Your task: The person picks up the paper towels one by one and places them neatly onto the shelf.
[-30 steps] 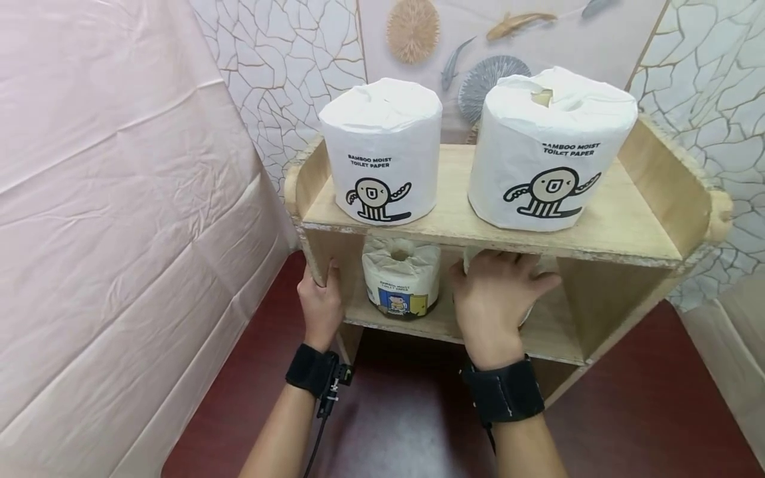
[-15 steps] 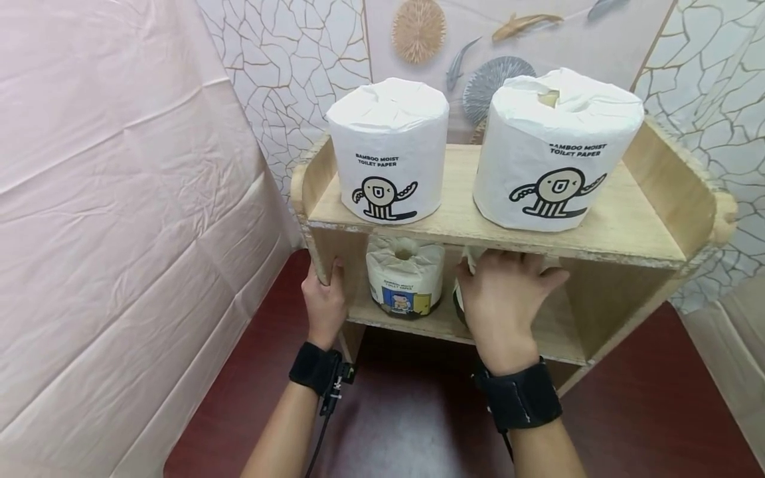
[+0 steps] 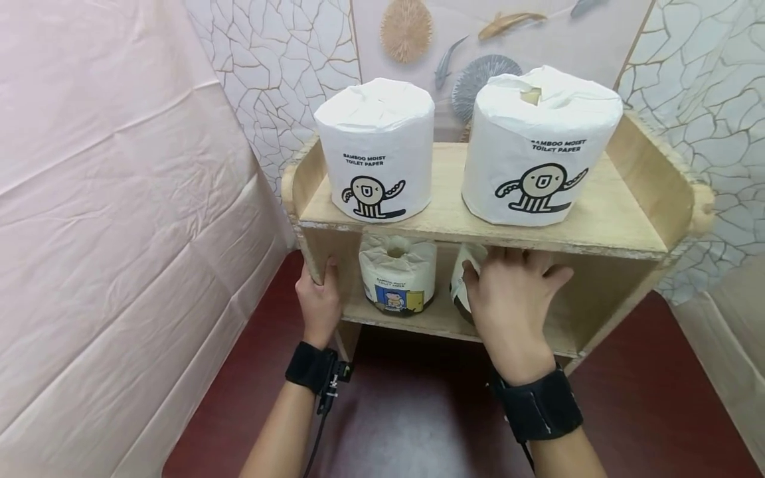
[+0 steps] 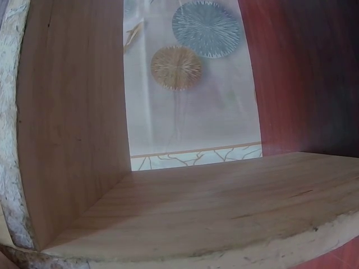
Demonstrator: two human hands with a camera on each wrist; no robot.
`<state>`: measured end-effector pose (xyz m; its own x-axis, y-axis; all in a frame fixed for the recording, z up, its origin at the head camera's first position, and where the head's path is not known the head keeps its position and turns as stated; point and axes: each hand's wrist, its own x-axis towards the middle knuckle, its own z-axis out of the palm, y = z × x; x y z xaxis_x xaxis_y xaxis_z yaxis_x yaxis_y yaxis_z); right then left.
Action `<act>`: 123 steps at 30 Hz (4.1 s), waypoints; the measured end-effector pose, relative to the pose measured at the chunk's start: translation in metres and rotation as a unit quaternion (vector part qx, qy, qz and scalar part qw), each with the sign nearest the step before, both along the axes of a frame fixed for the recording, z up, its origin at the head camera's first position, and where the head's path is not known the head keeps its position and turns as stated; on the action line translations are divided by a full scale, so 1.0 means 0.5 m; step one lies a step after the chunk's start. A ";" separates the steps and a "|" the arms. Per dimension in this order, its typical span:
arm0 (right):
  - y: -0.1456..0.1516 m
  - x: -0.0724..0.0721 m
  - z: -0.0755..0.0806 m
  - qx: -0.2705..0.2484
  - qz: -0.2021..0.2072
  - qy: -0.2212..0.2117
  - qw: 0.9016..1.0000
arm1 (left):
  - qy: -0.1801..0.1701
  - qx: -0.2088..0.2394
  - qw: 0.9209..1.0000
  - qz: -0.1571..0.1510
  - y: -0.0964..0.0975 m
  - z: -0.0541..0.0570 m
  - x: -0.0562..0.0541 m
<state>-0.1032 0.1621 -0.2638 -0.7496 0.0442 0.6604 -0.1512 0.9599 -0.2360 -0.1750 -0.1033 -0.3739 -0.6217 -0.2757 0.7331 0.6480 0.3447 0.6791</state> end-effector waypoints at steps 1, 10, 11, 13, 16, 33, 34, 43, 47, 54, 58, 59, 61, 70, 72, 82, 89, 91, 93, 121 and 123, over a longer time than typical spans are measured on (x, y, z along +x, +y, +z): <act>0.002 0.002 -0.001 -0.001 0.002 -0.009 1.000 | -0.003 0.001 1.000 0.002 -0.002 -0.002 0.002; 0.015 0.012 -0.005 -0.009 0.023 -0.050 0.998 | -0.015 -0.003 1.000 -0.006 -0.011 -0.013 0.008; 0.015 0.012 -0.005 -0.006 0.026 -0.051 0.998 | -0.016 -0.002 1.000 -0.007 -0.012 -0.014 0.008; 0.015 0.011 -0.006 0.003 0.033 -0.050 0.998 | -0.017 0.002 1.000 -0.010 -0.010 -0.015 0.008; 0.016 0.011 -0.008 0.020 0.040 -0.041 0.998 | -0.016 0.004 1.000 -0.014 -0.006 -0.018 0.006; 0.052 0.015 -0.008 0.029 0.091 -0.044 0.994 | -0.001 -0.001 1.000 -0.019 0.012 -0.002 -0.006; 0.053 0.015 -0.007 0.029 0.093 -0.046 0.994 | 0.001 0.000 1.000 -0.019 0.012 0.000 -0.006; 0.052 0.013 -0.010 0.008 0.119 -0.122 0.985 | 0.000 0.002 1.000 0.000 -0.011 -0.003 0.001; 0.052 0.013 -0.016 0.005 0.127 -0.140 0.982 | -0.003 0.006 1.000 0.017 -0.018 -0.007 0.010; 0.063 0.016 -0.013 -0.003 0.129 -0.156 0.979 | -0.012 0.011 1.000 0.020 -0.019 -0.008 0.012; 0.072 0.019 -0.007 -0.006 0.127 -0.169 0.977 | -0.013 0.013 1.000 0.011 -0.013 -0.005 0.009; 0.075 0.020 -0.005 -0.006 0.125 -0.171 0.977 | -0.013 0.013 1.000 0.009 -0.011 -0.005 0.007; 0.079 0.021 -0.004 -0.001 0.121 -0.174 0.977 | -0.012 0.013 1.000 0.004 -0.007 -0.004 0.005; 0.082 0.026 -0.042 0.088 0.113 -0.099 0.985 | -0.030 0.018 0.999 -0.001 -0.011 -0.011 0.010; 0.081 0.026 -0.051 0.081 0.109 -0.082 0.987 | -0.034 0.015 0.999 -0.002 -0.011 -0.012 0.011; 0.074 0.034 -0.066 0.024 0.089 -0.054 0.994 | -0.023 0.015 1.000 -0.005 -0.005 -0.005 0.008; 0.069 0.042 -0.072 -0.009 0.080 -0.065 0.995 | -0.023 0.012 1.000 -0.016 -0.005 -0.004 0.012; 0.067 0.043 -0.073 -0.006 0.075 -0.068 0.995 | -0.022 0.011 1.000 -0.018 -0.005 -0.004 0.014; 0.065 0.045 -0.072 0.005 0.070 -0.069 0.995 | -0.021 0.012 1.000 -0.020 -0.006 -0.005 0.015; -0.021 0.016 -0.012 0.017 -0.017 -0.010 1.000 | -0.001 0.014 1.000 -0.023 -0.005 -0.005 0.007; -0.027 0.011 -0.010 0.016 -0.022 -0.001 1.000 | 0.002 0.012 1.000 -0.019 -0.005 -0.004 0.007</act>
<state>-0.0978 0.1488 -0.2691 -0.7484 0.0561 0.6609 -0.1086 0.9726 -0.2055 -0.1715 -0.1056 -0.3757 -0.6291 -0.2697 0.7291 0.6632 0.3029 0.6843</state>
